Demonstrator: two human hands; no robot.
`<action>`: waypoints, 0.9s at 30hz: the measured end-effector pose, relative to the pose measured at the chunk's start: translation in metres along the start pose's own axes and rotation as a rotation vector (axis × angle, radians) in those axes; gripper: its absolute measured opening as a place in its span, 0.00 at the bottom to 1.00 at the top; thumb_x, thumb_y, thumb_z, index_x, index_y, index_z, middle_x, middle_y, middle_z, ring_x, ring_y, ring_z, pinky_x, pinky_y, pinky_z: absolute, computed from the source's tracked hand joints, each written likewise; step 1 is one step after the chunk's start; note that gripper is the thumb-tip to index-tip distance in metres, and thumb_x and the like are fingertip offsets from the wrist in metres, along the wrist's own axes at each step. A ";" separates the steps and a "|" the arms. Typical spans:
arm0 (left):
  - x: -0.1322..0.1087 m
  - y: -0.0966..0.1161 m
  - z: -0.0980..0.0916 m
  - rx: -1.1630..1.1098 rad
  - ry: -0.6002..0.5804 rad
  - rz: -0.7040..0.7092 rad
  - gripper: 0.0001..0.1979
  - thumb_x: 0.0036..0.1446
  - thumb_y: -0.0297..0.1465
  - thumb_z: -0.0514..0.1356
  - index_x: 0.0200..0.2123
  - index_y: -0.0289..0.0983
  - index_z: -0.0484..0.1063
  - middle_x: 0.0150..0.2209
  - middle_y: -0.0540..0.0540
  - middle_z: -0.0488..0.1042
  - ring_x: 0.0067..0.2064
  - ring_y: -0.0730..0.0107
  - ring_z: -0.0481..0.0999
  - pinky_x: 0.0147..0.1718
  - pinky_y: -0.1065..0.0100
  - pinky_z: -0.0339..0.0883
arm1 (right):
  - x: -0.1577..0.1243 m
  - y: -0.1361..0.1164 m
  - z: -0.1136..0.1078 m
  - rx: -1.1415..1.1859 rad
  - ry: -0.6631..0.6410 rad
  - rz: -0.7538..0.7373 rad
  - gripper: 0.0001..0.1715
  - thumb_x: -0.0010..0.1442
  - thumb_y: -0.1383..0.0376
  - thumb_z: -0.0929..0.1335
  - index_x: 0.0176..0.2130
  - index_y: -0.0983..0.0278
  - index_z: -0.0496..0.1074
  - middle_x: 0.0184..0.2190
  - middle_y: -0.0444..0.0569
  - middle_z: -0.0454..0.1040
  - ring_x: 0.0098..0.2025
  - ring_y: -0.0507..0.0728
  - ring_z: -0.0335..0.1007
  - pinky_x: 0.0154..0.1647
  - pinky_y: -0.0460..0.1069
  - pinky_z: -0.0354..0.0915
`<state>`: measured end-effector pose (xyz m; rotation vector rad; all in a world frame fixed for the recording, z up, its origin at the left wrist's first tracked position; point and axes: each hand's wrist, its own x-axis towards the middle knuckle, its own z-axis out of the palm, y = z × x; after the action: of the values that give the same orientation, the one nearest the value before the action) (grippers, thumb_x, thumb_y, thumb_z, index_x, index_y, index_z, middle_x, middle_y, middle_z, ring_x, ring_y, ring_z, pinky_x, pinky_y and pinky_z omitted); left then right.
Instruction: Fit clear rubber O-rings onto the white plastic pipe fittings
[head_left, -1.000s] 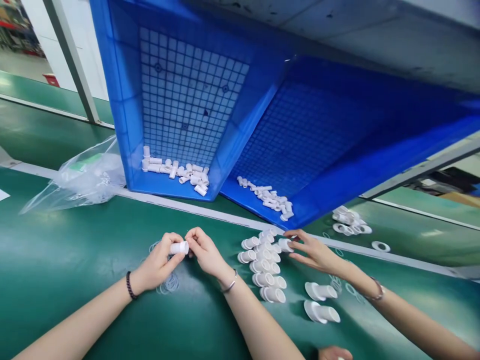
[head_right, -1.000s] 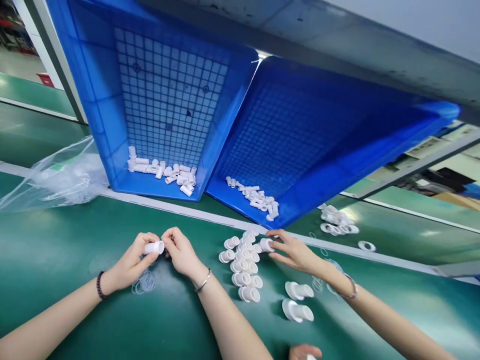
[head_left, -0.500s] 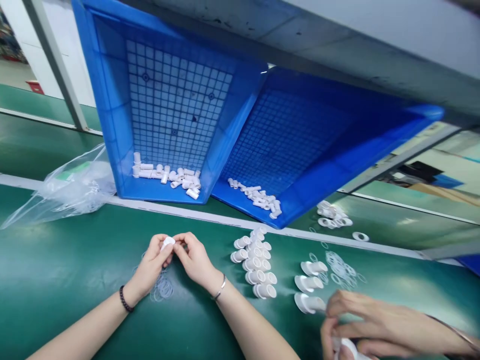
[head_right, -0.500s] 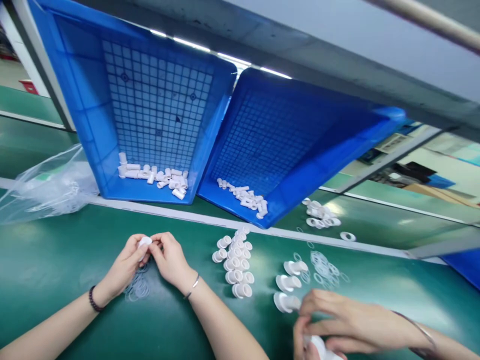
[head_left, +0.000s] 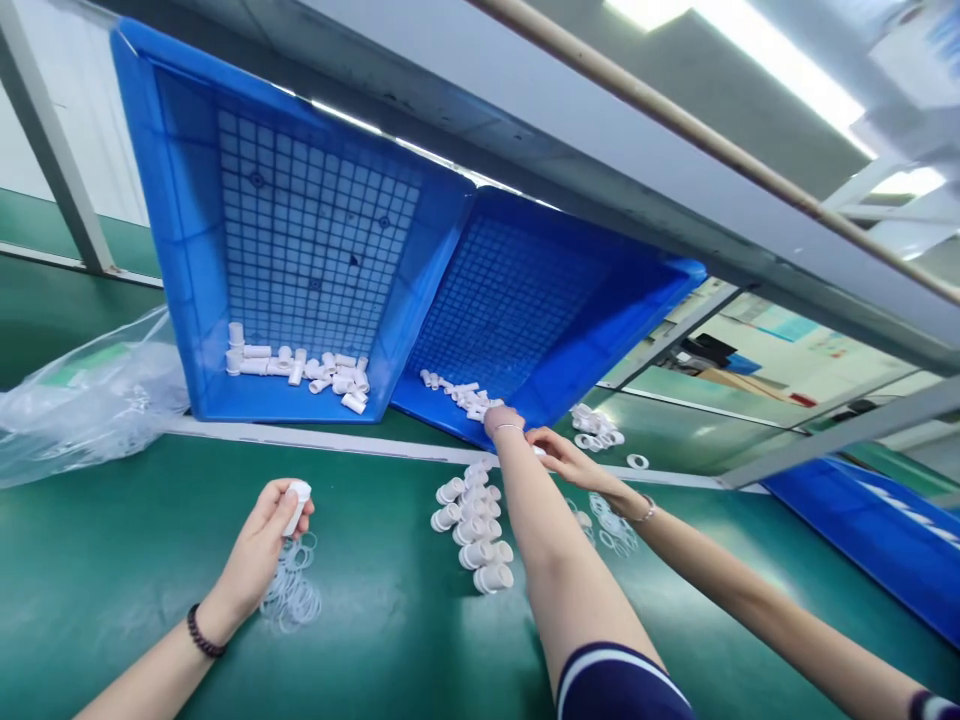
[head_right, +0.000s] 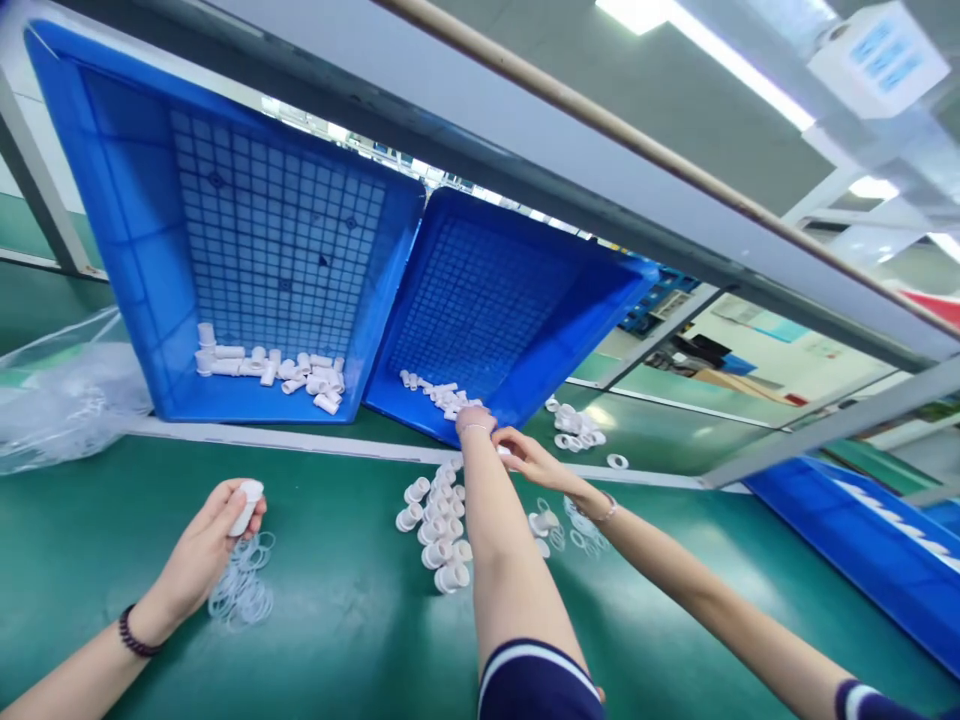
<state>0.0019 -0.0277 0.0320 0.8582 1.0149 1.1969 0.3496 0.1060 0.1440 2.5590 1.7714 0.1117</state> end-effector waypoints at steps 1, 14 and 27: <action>0.001 -0.001 -0.001 -0.009 -0.009 -0.001 0.22 0.54 0.50 0.60 0.41 0.38 0.67 0.32 0.49 0.72 0.31 0.71 0.68 0.30 0.70 0.62 | -0.001 0.005 0.004 0.001 0.009 0.023 0.13 0.67 0.59 0.64 0.48 0.61 0.70 0.50 0.52 0.69 0.48 0.55 0.69 0.47 0.52 0.69; 0.002 0.005 0.003 -0.161 -0.102 -0.068 0.21 0.54 0.42 0.62 0.47 0.36 0.68 0.34 0.47 0.71 0.30 0.73 0.67 0.29 0.70 0.62 | -0.009 -0.045 0.004 0.289 0.059 -0.183 0.22 0.65 0.68 0.61 0.58 0.65 0.62 0.51 0.66 0.65 0.46 0.62 0.72 0.48 0.57 0.64; 0.006 0.010 -0.004 -0.072 -0.106 0.106 0.27 0.54 0.38 0.64 0.54 0.38 0.61 0.45 0.42 0.73 0.46 0.64 0.73 0.43 0.65 0.67 | -0.179 -0.159 0.066 1.353 -0.180 -0.799 0.19 0.61 0.62 0.67 0.51 0.60 0.64 0.55 0.55 0.65 0.54 0.57 0.65 0.51 0.53 0.65</action>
<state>-0.0043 -0.0205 0.0392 0.9179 0.8442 1.2556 0.1434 -0.0037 0.0604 1.7204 3.1995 -1.7518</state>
